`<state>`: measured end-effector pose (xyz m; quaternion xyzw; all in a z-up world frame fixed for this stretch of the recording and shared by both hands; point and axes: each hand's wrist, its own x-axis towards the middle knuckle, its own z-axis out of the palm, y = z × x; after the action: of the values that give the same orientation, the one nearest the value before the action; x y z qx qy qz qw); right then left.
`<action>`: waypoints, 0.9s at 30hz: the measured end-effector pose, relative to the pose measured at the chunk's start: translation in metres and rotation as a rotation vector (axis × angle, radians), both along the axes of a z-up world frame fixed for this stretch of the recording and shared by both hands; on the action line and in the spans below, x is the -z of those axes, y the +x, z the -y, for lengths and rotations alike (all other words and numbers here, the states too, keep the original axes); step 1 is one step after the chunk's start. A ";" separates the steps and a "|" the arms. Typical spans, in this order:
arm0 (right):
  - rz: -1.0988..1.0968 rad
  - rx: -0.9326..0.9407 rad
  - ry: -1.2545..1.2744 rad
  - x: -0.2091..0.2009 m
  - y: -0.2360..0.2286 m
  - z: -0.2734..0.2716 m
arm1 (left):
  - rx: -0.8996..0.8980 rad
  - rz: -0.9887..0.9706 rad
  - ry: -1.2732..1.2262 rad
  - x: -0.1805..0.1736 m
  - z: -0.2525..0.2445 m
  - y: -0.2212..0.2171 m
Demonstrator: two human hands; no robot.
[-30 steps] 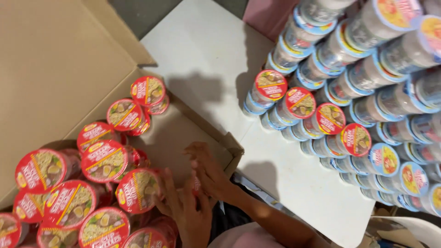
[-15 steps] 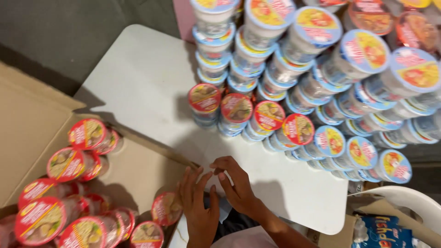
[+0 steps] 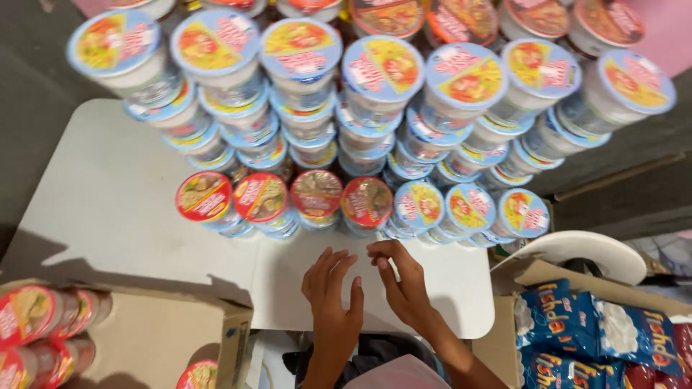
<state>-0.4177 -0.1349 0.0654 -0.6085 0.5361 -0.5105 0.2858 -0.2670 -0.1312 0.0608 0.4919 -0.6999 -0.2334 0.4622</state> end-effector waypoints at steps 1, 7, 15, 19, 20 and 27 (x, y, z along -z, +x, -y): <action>0.001 0.016 -0.001 0.000 -0.010 -0.002 | 0.016 0.001 -0.001 0.001 0.003 -0.006; -0.037 0.176 -0.025 0.011 -0.059 -0.015 | 0.110 -0.078 0.022 0.016 0.011 -0.039; 0.092 0.400 -0.035 0.033 -0.125 -0.028 | 0.248 -0.174 0.085 0.022 0.024 -0.080; 0.075 0.482 -0.087 0.050 -0.156 -0.034 | 0.316 -0.180 0.117 0.016 0.029 -0.100; 0.010 0.542 -0.096 0.049 -0.163 -0.033 | 0.336 -0.176 0.114 0.017 0.029 -0.106; -0.309 0.900 -0.061 0.081 -0.229 -0.026 | 0.448 -0.181 0.179 0.029 0.032 -0.134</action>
<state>-0.6466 -0.1084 -0.0153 -0.3929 0.7673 -0.5027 -0.0650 -0.4006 -0.1631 0.0319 0.3408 -0.7237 -0.4338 0.4146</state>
